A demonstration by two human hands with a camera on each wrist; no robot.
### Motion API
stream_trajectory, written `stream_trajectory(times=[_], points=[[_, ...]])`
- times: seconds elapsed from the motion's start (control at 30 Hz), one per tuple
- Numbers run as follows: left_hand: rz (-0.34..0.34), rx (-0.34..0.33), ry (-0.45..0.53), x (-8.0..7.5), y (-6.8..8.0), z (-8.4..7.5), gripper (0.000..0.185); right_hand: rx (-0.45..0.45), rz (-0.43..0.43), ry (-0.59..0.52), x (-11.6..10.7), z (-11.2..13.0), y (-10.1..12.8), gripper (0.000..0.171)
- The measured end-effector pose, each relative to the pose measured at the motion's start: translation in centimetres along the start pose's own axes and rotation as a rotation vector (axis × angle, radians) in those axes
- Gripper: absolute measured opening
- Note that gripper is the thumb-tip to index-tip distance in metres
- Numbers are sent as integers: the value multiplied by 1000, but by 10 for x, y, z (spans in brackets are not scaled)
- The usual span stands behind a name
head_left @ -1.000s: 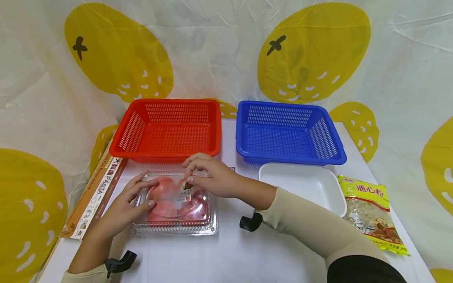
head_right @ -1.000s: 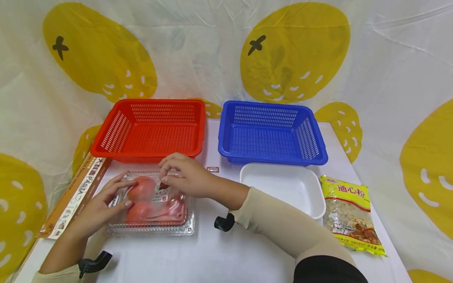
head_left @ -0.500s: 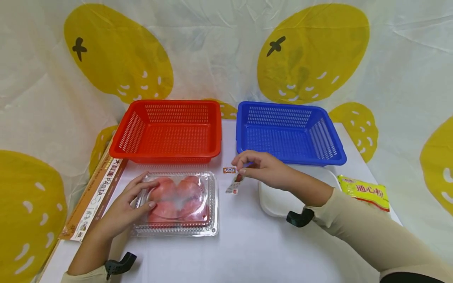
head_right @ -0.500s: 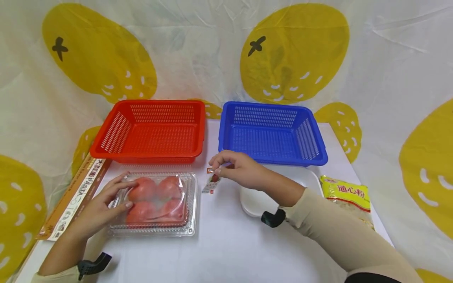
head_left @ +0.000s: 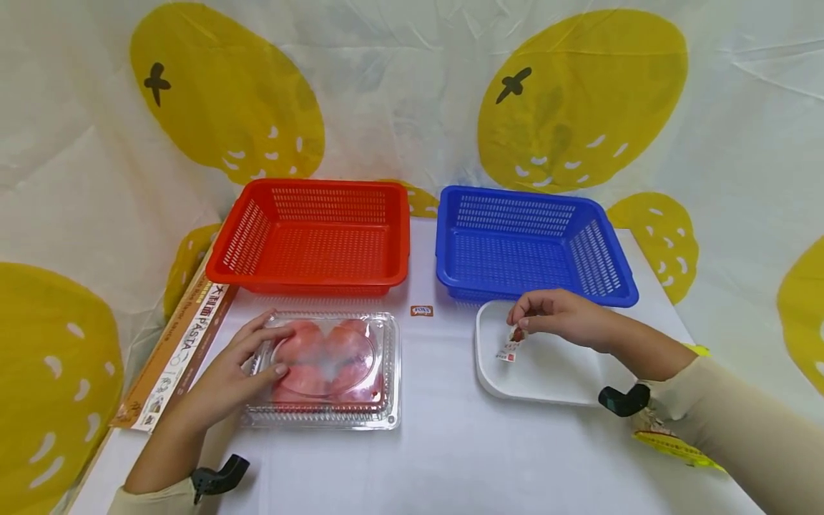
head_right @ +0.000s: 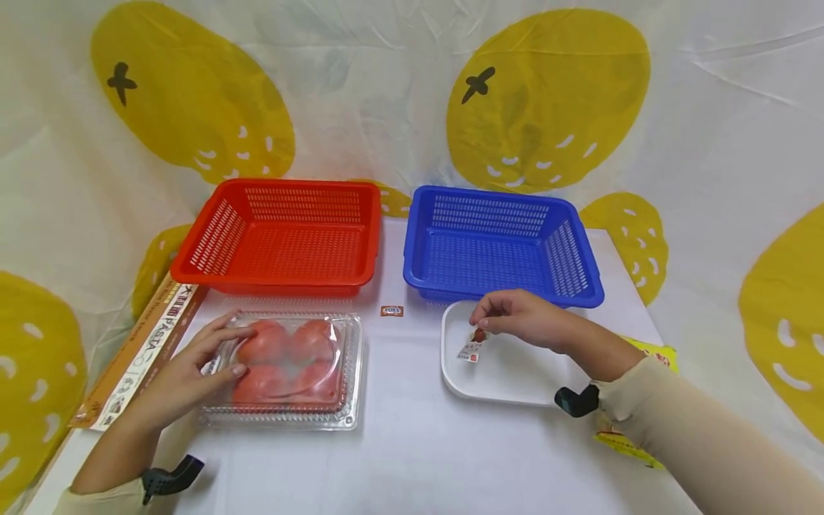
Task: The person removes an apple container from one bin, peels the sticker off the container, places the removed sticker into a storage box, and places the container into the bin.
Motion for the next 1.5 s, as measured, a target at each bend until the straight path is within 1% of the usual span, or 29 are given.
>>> stream_trajectory(times=[0.1,0.27,0.4,0.6,0.8,1.2,1.5], points=[[0,-7,13,0,0,1,54,31,15,20,0,-14,-2,19],[-1,-14,30,2,1,2,54,74,40,54,6,-35,-12,18],[6,-16,19,2,1,0,54,82,33,60,11,-43,-20,18],[25,-13,8,3,0,0,54,100,11,75,12,-49,-27,17],[25,-6,13,3,0,0,54,107,0,76,9,-46,-31,15],[24,-25,20,3,4,1,56,134,75,106,13,-49,-41,15],[20,-4,21,3,3,-1,54,147,96,138,12,-53,-42,17]])
Point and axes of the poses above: each hand's wrist, its own y-axis away from the middle knuckle, its own x-axis out of the palm, z = x × y, the point moved 8 cm from there along -y, towards the middle knuckle, and after that the axes turned 10 degrees about x, right-handed, at the moved point
